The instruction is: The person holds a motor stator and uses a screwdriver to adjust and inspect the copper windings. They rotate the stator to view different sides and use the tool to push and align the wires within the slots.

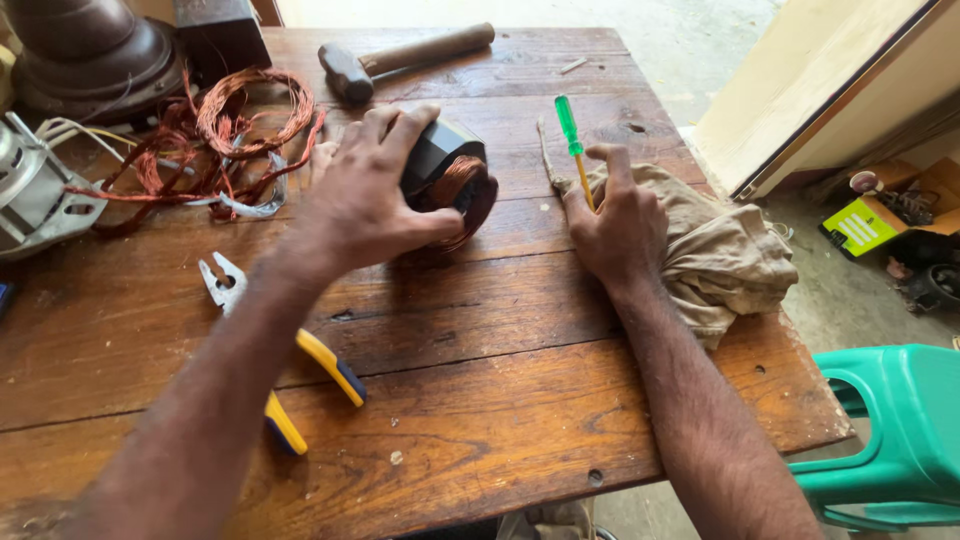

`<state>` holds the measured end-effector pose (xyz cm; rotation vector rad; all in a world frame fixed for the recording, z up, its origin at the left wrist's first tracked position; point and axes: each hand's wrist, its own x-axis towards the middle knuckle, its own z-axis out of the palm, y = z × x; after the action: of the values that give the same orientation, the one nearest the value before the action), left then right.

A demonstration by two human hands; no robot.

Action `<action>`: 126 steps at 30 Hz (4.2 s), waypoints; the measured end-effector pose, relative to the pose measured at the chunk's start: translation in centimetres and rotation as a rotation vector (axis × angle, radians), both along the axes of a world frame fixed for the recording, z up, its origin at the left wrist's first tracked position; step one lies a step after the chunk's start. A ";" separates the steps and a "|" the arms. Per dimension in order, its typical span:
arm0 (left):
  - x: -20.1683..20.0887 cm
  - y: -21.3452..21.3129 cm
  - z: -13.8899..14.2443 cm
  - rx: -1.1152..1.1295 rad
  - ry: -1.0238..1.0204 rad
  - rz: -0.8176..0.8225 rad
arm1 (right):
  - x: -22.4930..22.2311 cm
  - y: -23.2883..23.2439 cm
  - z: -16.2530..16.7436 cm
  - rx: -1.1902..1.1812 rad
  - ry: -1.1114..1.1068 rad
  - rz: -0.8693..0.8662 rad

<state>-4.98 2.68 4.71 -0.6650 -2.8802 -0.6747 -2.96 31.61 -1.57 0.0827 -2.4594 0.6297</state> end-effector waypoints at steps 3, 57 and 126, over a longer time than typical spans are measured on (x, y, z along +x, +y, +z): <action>0.2 -2.4 -0.3 0.101 0.084 -0.155 | 0.0 0.0 0.0 0.018 0.006 -0.003; 0.8 -1.8 -5.6 0.272 0.570 -0.446 | -0.3 -0.6 -1.8 0.297 -0.101 0.028; 1.1 -1.2 -6.2 0.366 0.534 -0.424 | 7.0 -8.4 1.5 -0.170 0.424 0.693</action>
<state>-3.88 1.44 -1.47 -1.1920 -2.0781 -0.8786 4.02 23.17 -0.08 0.9283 -1.9249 0.9847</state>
